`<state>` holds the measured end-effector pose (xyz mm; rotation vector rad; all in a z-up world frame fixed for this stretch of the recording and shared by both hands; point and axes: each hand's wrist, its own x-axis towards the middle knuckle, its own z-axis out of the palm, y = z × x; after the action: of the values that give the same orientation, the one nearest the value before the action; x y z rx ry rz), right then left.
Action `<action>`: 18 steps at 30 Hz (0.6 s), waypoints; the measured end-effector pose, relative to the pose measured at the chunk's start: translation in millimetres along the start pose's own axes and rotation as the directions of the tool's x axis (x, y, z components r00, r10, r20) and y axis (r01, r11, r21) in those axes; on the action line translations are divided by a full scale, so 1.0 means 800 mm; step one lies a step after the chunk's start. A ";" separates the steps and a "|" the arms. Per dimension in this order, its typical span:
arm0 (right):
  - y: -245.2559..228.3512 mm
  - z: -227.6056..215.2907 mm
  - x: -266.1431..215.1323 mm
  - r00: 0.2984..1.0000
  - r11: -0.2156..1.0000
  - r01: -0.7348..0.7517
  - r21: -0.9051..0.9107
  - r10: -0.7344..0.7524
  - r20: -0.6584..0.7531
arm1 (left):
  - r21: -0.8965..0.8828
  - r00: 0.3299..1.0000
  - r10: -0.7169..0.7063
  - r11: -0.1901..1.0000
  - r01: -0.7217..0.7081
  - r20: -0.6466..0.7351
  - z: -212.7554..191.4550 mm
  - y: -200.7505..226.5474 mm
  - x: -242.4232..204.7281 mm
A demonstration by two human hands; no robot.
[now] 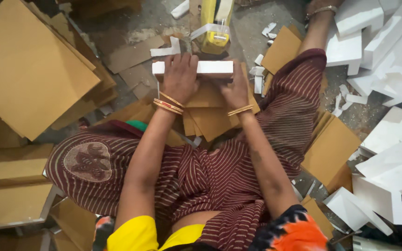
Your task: The person sits on the floor and assembles small cardboard boxes by inserting white foam inserts and sealing the flaps with adhesive tape. The person repeatedly picks up foam pieces, places them inside the boxes, and uses a tape dispenser to seal the boxes.
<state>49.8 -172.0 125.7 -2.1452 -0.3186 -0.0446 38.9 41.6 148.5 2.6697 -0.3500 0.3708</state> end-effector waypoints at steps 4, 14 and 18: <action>0.021 -0.042 0.042 0.996 0.999 -0.008 0.036 0.005 0.088 | -0.014 1.000 0.001 1.000 -0.001 -0.003 0.001 -0.006 0.006; -0.015 -0.033 0.158 0.881 0.853 -0.456 0.253 0.393 0.264 | -0.033 0.999 0.008 0.999 -0.009 -0.049 0.017 -0.004 -0.002; -0.034 -0.052 0.096 0.926 0.863 -0.376 0.338 0.335 0.174 | 0.084 0.999 -0.005 0.996 0.009 -0.052 0.029 -0.011 0.002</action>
<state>121.1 -175.3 183.1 -1.8033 0.0166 0.3248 47.8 38.5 125.6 2.7370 -0.3158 0.4610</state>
